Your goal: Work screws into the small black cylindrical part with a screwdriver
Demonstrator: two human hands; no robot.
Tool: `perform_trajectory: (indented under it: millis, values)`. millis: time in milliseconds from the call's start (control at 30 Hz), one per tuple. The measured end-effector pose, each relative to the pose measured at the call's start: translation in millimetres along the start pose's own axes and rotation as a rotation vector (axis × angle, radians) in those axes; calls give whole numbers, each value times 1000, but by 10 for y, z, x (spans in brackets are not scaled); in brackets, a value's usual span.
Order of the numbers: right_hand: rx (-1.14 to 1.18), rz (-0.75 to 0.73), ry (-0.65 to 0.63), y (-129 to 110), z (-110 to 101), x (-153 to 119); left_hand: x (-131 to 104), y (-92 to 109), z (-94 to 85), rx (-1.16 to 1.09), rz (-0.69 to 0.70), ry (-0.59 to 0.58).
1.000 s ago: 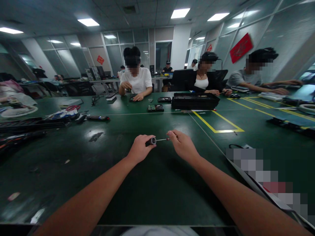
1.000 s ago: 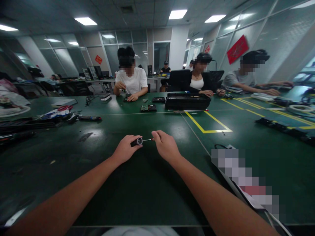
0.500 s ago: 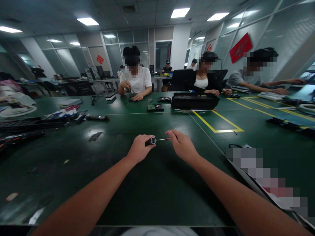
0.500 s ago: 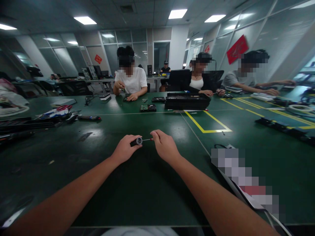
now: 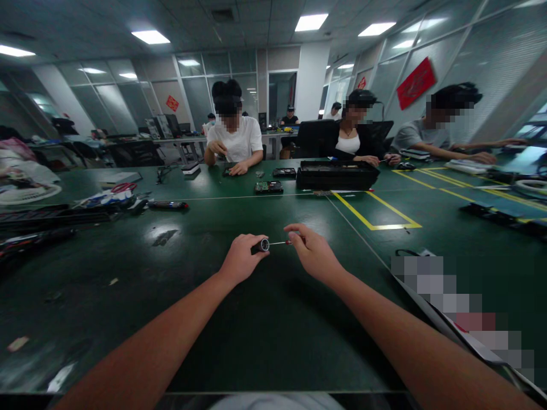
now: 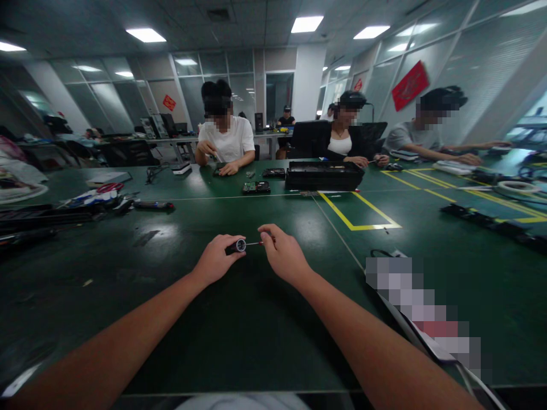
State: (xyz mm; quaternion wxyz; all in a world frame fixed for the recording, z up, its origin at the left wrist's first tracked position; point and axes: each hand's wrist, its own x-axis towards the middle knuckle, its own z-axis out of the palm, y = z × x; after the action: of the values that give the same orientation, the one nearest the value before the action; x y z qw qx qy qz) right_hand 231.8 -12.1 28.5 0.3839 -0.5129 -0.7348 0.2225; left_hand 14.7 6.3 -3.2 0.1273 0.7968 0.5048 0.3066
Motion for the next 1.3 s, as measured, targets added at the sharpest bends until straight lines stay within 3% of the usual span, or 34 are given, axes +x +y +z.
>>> perform_trajectory:
  millis: [100,433,533,667,733,867,1133,1300]
  values:
    - [60,-32,-14,-17,7,-16,0,7,-17,-6,-14,7]
    - [212,73,2,-51,7,-23,21,-18,-30,-10,-41,2]
    - [408,102,60,-18,62,6,31,-5,-52,-11,-48,8]
    - [896,386,159,64,126,65,52,40,-84,36,60,60]
    - [1008,464,252,104,137,87,61,46,-82,75,69,45]
    - [933,454,379,129,138,101,62,23,-52,87,14,-33]
    - [631,235,341,57,115,51,41,36,-30,39,-9,-37]
    - [510,168,373,60,87,38,40,82,-61,-120,-49,40]
